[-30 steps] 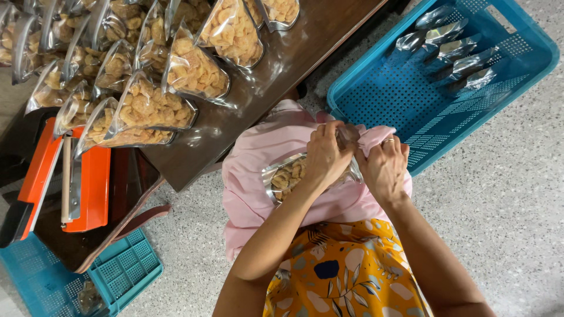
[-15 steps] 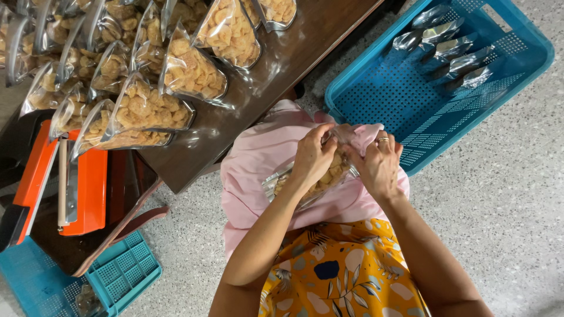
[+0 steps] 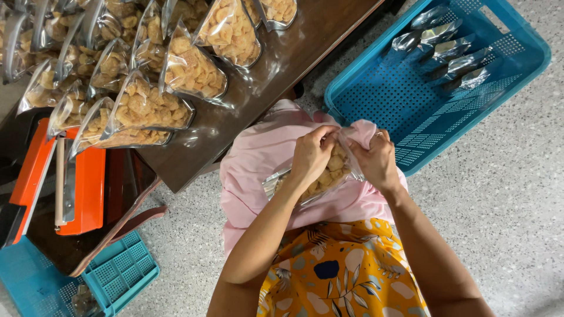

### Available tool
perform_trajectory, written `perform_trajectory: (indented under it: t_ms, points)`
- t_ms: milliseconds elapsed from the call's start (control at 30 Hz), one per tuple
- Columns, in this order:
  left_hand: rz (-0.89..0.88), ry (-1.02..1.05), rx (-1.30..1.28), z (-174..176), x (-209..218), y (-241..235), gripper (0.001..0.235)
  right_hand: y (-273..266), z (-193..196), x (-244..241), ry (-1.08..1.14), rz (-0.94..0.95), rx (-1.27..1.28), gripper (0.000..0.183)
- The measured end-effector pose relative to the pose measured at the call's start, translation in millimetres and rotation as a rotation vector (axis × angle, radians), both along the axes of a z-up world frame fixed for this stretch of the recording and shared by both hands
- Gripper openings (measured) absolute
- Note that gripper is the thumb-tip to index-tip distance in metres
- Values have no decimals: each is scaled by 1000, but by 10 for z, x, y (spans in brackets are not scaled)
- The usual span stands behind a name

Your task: The person sits on the floor and repeatedly picks up small transparent bags filled with snacks. They wipe the exterior of each bag with a pink cloth and then place the cleaned bag into a blue plastic basket.

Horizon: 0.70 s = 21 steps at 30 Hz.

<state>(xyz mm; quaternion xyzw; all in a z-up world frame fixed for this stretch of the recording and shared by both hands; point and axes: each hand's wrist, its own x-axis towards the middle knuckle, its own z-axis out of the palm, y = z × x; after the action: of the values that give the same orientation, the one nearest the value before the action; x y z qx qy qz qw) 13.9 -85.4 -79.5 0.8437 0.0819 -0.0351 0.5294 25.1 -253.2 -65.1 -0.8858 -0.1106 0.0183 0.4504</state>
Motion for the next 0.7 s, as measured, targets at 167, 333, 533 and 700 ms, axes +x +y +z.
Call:
perform_trajectory:
  t_ms: [167,333,533,700]
  points:
    - [0,-16,4,-98,62,-5,16,-45,-121,147,544,-81,184,27]
    - [56,9,-69,-208,65,-34,16,-290,-406,198,444,119,33,27]
    - [69,78,-103,-196,78,-30,17,-648,-390,-43,733,229,-159,21]
    - [-128,-24,-78,-234,162,45,15,-805,-275,-157,640,367,-249,36]
